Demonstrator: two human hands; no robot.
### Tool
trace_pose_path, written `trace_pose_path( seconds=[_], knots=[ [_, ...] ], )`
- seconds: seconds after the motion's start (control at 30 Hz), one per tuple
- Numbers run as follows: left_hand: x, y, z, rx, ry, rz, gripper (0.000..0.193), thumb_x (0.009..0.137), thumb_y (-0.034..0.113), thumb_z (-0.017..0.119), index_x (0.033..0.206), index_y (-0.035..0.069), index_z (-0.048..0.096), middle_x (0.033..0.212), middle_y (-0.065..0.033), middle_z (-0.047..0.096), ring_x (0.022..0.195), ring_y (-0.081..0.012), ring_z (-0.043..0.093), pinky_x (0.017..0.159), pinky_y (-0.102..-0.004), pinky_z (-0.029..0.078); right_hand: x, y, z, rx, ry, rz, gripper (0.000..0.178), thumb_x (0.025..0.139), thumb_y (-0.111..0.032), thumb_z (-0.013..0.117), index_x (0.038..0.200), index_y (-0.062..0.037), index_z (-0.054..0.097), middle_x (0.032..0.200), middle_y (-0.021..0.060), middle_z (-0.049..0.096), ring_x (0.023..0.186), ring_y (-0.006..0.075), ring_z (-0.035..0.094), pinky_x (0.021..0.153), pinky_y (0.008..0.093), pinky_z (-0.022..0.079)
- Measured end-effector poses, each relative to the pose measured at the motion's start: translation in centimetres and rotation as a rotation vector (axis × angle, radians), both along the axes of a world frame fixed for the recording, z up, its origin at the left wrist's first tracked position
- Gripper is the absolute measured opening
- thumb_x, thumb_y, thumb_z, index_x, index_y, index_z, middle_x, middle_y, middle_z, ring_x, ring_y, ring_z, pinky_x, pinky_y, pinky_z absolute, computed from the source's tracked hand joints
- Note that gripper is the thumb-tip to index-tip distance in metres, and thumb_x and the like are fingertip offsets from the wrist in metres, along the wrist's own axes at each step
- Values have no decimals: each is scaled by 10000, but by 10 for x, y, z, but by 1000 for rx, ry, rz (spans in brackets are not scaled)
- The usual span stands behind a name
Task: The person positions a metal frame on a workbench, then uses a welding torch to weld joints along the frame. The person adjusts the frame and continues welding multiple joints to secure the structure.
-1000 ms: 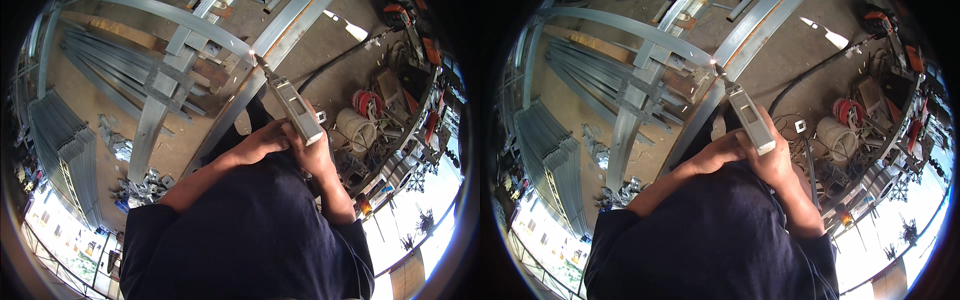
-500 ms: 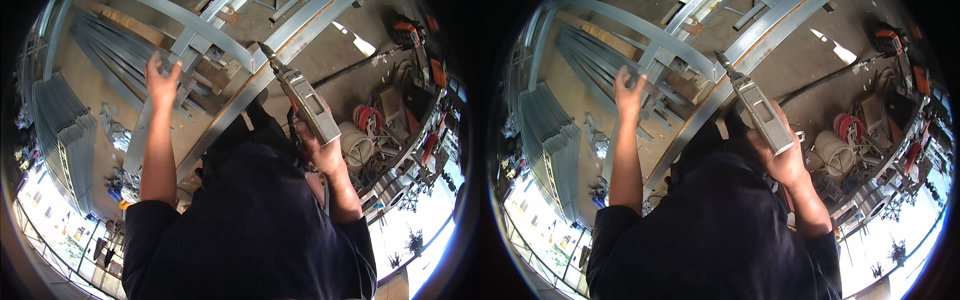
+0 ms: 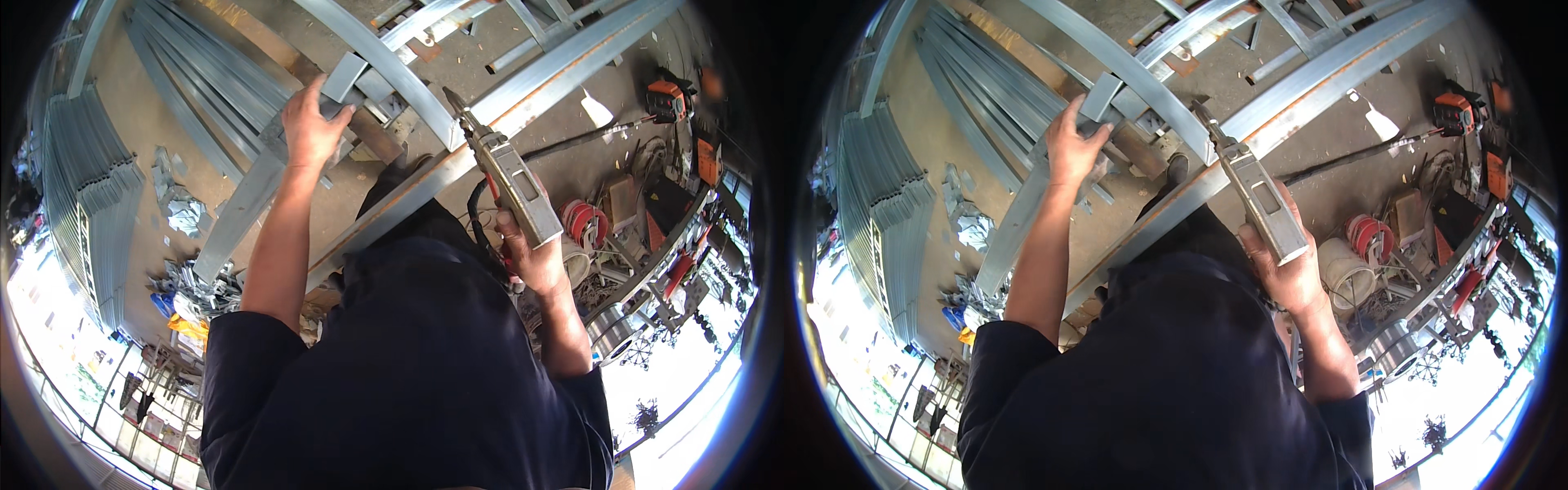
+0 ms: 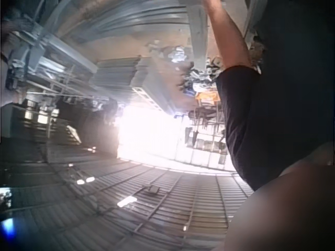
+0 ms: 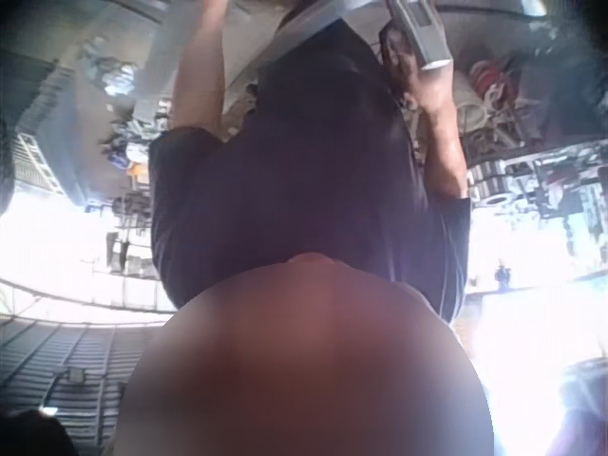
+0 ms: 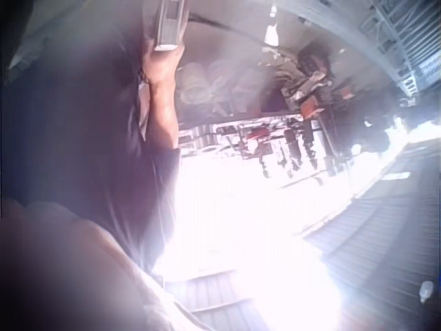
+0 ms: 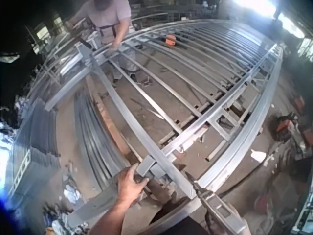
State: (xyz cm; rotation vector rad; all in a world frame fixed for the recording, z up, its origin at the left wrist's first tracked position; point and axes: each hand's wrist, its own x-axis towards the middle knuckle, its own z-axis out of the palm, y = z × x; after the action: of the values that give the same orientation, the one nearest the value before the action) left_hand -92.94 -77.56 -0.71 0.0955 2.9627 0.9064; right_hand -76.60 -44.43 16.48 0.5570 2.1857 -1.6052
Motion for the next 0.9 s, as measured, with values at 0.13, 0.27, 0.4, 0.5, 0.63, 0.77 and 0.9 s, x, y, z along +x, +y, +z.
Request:
trace_pose_path(
  seconds=[0.13,0.27,0.4,0.5,0.63,0.77,0.9],
  knots=[
    [-14,-3,-4,118,145,-97,592,798,192,807,1355,97,630,1177,-161,706,1080,-372,660,978,-460,519,-10,-12,2,16,-15,28,679,972,-219,763,1523,21,445,1394,138,620,1189,162,602,1035,317,473],
    [-14,-6,-2,106,152,-121,573,810,152,778,1359,99,625,1218,-151,691,1143,-364,632,1019,-456,491,-27,-24,6,48,-11,75,684,971,-223,765,1521,28,445,1391,141,620,1183,166,605,1035,320,474],
    [-11,-2,-2,103,164,-117,589,789,137,773,1355,83,616,1240,-140,678,1169,-348,620,1030,-465,464,-40,-34,-2,113,68,170,700,973,-217,764,1535,26,424,1299,111,663,1121,151,617,1008,312,487],
    [-11,0,-4,113,174,-113,609,777,140,778,1360,82,610,1266,-115,670,1199,-328,607,1049,-466,438,-53,-49,1,95,74,159,704,979,-210,756,1547,18,408,1221,81,683,1041,128,621,951,293,507],
    [-14,2,-3,127,198,-111,604,773,137,787,1352,86,624,1235,-121,684,1165,-326,623,1033,-453,458,-69,-62,6,90,52,180,701,987,-215,749,1555,4,402,1160,53,679,931,95,606,857,267,524],
    [-15,4,-1,86,219,-123,605,754,124,795,1334,78,633,1177,-128,689,1104,-332,637,991,-445,481,-80,-70,9,90,17,170,701,983,-215,754,1553,-1,407,1119,49,679,890,87,596,827,263,524],
    [-17,4,1,89,241,-142,595,751,114,790,1323,64,634,1139,-129,686,1079,-337,630,971,-443,488,-87,-75,10,125,26,173,530,1003,-230,729,1425,0,504,1074,49,678,915,116,613,824,289,528]
  ],
)
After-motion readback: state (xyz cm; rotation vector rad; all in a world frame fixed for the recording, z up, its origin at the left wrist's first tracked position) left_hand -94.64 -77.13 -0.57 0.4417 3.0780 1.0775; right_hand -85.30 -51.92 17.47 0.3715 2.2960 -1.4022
